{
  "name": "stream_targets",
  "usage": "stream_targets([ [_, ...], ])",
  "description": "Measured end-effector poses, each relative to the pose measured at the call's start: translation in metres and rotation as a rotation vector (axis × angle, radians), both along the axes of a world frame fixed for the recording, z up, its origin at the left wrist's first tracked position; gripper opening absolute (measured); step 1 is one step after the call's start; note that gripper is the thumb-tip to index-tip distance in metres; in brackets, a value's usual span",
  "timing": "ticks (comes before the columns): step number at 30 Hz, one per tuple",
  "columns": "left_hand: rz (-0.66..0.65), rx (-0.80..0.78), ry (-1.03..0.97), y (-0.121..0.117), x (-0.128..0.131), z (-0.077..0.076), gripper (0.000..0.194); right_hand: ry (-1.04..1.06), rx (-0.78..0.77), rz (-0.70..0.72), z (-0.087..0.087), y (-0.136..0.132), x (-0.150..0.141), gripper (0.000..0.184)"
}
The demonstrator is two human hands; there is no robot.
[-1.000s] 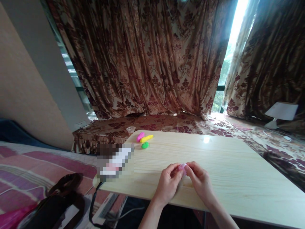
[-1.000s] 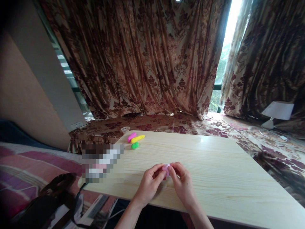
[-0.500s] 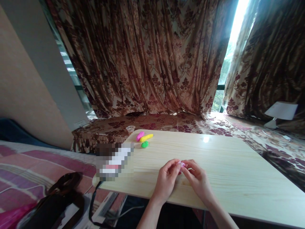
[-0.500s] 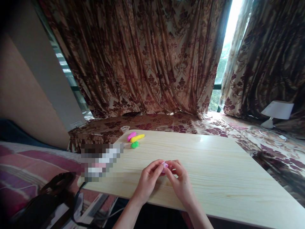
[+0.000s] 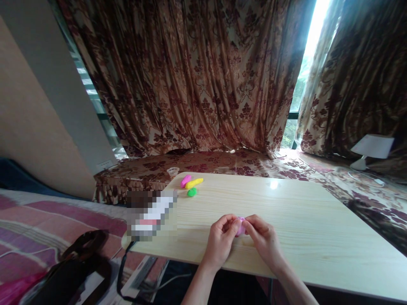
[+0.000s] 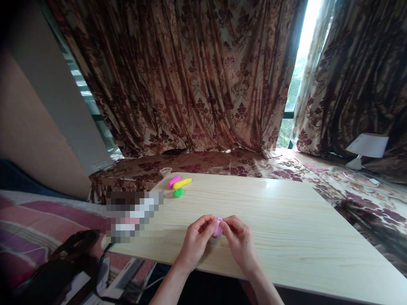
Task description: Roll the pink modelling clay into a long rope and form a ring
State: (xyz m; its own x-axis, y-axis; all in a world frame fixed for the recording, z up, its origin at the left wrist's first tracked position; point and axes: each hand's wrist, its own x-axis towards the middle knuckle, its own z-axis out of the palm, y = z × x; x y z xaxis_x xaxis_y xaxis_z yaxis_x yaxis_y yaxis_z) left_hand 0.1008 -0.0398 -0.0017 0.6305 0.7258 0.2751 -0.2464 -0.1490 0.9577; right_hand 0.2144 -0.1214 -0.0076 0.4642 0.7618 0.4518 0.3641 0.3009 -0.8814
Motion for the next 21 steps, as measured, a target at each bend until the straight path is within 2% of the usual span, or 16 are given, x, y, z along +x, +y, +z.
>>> stream_targets([
  [5, 0.032, 0.032, 0.003, 0.002, 0.001, -0.004, 0.023, 0.045, -0.051, 0.004, 0.001, 0.002, 0.004, 0.037],
  [12, 0.007, 0.09, -0.016, -0.002, 0.001, 0.003, 0.022, 0.064, -0.098, 0.005, -0.003, 0.006, 0.005, 0.033],
  [21, 0.004, -0.001, 0.015, 0.0, 0.001, -0.009, 0.03, 0.067, -0.126, -0.025, -0.01, 0.007, 0.007, 0.033],
])
